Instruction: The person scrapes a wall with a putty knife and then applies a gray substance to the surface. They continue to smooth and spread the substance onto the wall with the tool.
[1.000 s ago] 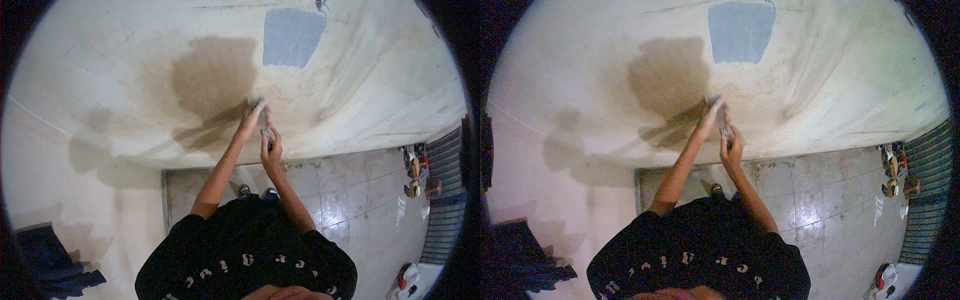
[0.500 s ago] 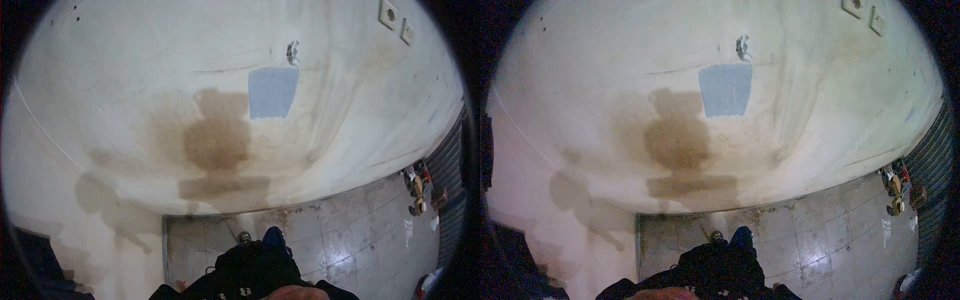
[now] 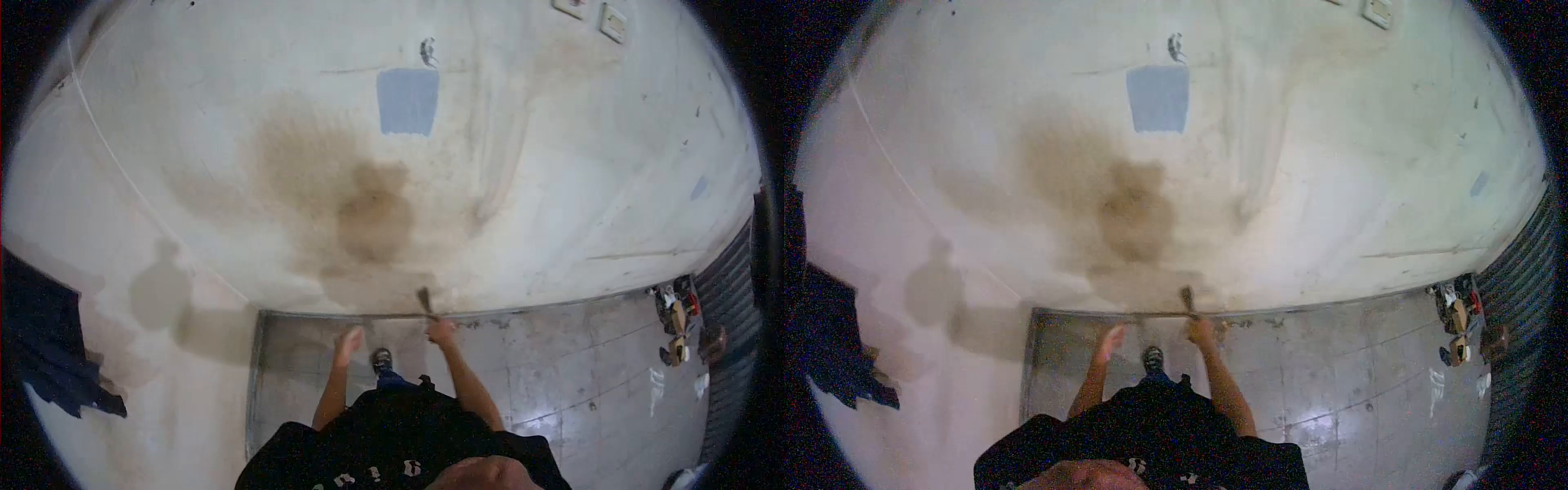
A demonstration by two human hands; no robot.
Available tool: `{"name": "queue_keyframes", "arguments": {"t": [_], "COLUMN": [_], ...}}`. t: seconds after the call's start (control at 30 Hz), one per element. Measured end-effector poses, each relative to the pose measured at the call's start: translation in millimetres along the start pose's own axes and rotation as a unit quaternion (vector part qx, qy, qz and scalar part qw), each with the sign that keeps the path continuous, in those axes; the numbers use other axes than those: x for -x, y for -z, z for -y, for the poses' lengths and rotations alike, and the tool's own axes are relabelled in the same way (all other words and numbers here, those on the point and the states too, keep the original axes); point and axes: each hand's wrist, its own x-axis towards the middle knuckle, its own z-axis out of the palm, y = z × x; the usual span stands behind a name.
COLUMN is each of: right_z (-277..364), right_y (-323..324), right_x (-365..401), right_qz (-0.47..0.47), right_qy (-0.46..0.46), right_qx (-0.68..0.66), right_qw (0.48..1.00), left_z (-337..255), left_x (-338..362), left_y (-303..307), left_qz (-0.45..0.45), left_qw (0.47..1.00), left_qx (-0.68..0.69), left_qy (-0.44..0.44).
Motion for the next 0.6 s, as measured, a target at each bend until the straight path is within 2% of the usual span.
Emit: {"name": "queue_keyframes", "arguments": {"t": [0.07,0.13,0.17,0.2,0.3,0.4,0.43,0.5,0.6], "right_z": [36.1,20.6,12.1,35.1,26.8,21.8,21.8,-1.0,-40.4], "right_y": [-7.3,-9.4,-10.5,9.0,46.0,78.8,90.2,100.2,99.5], "right_x": [43.3,80.2,98.1,141.1,209.0,281.7,295.9,325.6,352.7], "right_qz": [0.06,0.126,0.159,0.187,0.184,0.172,0.159,0.133,0.115], "right_qy": [0.0,0.017,0.023,-0.037,-0.08,-0.137,-0.153,-0.158,-0.17], "right_qx": [-0.029,-0.091,-0.122,-0.208,-0.211,-0.187,-0.17,-0.244,-0.257], "right_qw": [0.998,0.988,0.979,0.959,0.957,0.957,0.96,0.947,0.944], "left_z": [-50.1,-84.6,-75.6,-66.1,-63.9,-20.1,-10.4,12.8,21.6], "left_x": [9.9,39.3,47.8,56.1,118.9,152.6,157.1,181.8,206.8], "left_y": [-98.8,-162.8,-179.3,-190.5,-209.4,-212.1,-221.3,-225.3,-240.4], "left_qz": [-0.09,-0.08,-0.034,0.016,0.078,0.06,0.058,0.041,0.047], "left_qw": [0.983,0.967,0.97,0.969,0.985,0.968,0.965,0.957,0.956], "left_qx": [0.126,0.188,0.215,0.238,0.14,0.151,0.155,0.163,0.147], "left_qy": [0.094,0.149,0.106,0.063,0.056,0.192,0.204,0.236,0.251]}}
